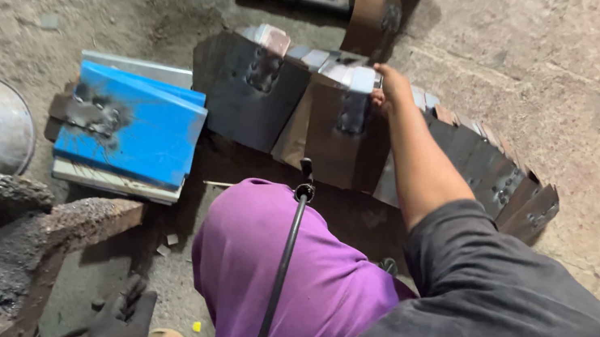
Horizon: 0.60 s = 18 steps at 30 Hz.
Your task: The person sits on the floor and welds metal pipes using a handheld welding torch. They pick up a pipe, position it on a workbench, and apply the torch to create a weld, generating bright sparks. The person repeats this process with multiple pipes, occasionally adjusting their position and handling the metal pieces.
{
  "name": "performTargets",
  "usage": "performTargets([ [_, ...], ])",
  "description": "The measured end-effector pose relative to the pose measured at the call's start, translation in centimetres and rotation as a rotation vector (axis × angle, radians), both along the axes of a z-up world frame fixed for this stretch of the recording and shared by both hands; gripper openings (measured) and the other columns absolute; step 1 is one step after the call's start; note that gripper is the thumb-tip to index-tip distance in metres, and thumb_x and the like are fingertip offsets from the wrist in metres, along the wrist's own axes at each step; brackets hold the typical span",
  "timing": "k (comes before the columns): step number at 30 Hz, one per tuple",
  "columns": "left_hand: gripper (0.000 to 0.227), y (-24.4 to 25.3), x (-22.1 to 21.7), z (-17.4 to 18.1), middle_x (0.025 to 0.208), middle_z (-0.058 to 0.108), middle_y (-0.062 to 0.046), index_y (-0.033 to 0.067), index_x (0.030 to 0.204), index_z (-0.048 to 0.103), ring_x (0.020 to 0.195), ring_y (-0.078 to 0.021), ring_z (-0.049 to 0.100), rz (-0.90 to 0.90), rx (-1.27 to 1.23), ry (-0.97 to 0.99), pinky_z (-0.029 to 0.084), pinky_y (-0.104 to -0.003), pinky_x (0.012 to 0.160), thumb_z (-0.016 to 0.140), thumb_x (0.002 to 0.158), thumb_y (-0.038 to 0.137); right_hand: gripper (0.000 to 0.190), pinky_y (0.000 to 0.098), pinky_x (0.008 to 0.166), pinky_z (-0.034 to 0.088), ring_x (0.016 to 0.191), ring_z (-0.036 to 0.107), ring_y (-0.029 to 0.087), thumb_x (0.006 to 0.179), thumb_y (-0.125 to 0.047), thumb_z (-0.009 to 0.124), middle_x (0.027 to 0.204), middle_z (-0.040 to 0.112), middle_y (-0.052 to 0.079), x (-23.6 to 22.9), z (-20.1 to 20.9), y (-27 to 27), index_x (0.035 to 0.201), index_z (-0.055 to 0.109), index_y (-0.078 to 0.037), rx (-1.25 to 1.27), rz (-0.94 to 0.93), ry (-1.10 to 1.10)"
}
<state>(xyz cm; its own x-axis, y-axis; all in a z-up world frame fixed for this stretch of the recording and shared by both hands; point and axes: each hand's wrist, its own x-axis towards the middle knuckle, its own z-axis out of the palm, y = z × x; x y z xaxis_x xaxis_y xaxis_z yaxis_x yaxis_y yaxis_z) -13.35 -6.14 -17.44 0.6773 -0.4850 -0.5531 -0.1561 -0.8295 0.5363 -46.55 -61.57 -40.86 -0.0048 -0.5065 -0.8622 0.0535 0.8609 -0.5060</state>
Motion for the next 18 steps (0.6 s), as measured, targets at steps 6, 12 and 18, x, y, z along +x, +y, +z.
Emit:
performTargets([
  [6, 0.048, -1.0, -0.6, 1.2, 0.112, 0.079, -0.013, 0.0071, 0.131, 0.069, 0.101, -0.0205, 0.075, -0.001, -0.066, -0.008, 0.056, -0.034, 0.089, 0.073, 0.089, 0.029, 0.023, 0.0358, 0.044, 0.039, 0.051, 0.056, 0.019, 0.088, -0.021, 0.08, 0.076, 0.071, 0.01, 4.3, 4.8, 5.0, 0.092, 0.079, 0.001, -0.415, 0.395, 0.119],
  [12, 0.045, -1.8, -2.5, 3.7, 0.108, 0.077, -0.018, 0.01, 0.128, 0.071, 0.098, -0.0233, 0.076, -0.05, -0.239, -0.174, 0.058, -0.037, 0.084, 0.074, 0.088, 0.033, 0.023, 0.0377, 0.068, 0.052, 0.067, 0.067, 0.022, 0.094, -0.023, 0.077, 0.079, 0.073, 0.019, 14.5, 18.8, 10.0, 0.1, 0.079, -0.001, -1.039, 0.903, 0.44],
  [18, 0.078, -2.4, -3.4, 5.1, 0.142, 0.061, -0.021, 0.0061, 0.15, 0.047, 0.129, -0.0326, 0.062, -0.019, -0.492, -0.266, 0.051, -0.041, 0.103, 0.077, 0.084, 0.038, 0.014, 0.034, 0.063, 0.052, 0.067, 0.068, 0.017, 0.095, -0.015, 0.074, 0.08, 0.073, 0.015, 22.0, 35.7, 18.2, 0.1, 0.077, -0.003, -1.411, 1.02, 0.151],
])
